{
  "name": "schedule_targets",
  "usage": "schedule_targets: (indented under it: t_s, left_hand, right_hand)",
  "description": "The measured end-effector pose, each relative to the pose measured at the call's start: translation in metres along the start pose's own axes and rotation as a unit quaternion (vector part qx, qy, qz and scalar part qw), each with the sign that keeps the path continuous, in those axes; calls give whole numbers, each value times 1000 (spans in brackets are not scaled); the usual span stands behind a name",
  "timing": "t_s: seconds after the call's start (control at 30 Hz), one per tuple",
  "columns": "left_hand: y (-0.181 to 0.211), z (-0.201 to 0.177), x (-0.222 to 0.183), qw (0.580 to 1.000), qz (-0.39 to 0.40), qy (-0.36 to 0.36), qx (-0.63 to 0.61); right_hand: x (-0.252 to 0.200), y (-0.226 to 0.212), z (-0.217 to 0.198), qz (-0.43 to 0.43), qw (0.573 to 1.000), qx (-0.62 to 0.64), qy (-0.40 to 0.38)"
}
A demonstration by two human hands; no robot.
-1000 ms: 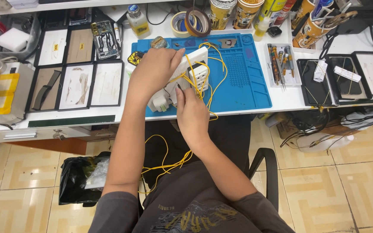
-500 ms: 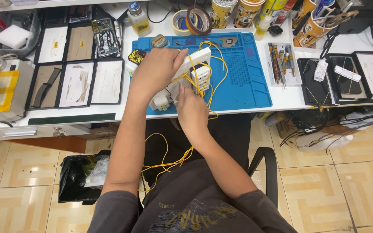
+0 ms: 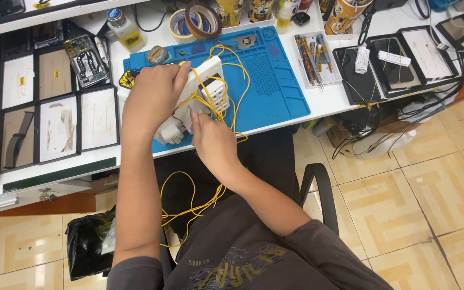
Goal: Connect wires to a breadboard and test a small electronic device
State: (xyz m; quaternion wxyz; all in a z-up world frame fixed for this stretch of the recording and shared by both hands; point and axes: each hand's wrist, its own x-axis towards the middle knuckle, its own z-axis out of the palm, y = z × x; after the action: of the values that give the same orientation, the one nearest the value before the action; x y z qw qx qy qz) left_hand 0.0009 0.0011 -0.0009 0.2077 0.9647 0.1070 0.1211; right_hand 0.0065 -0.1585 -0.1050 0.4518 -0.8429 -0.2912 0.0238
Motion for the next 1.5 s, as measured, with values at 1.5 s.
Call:
schedule_targets:
  t_s: [1.5]
  left_hand:
    - [-26, 18, 15, 998, 18, 46, 27]
  right_hand:
    - [-15, 24, 7, -115, 992, -14, 45]
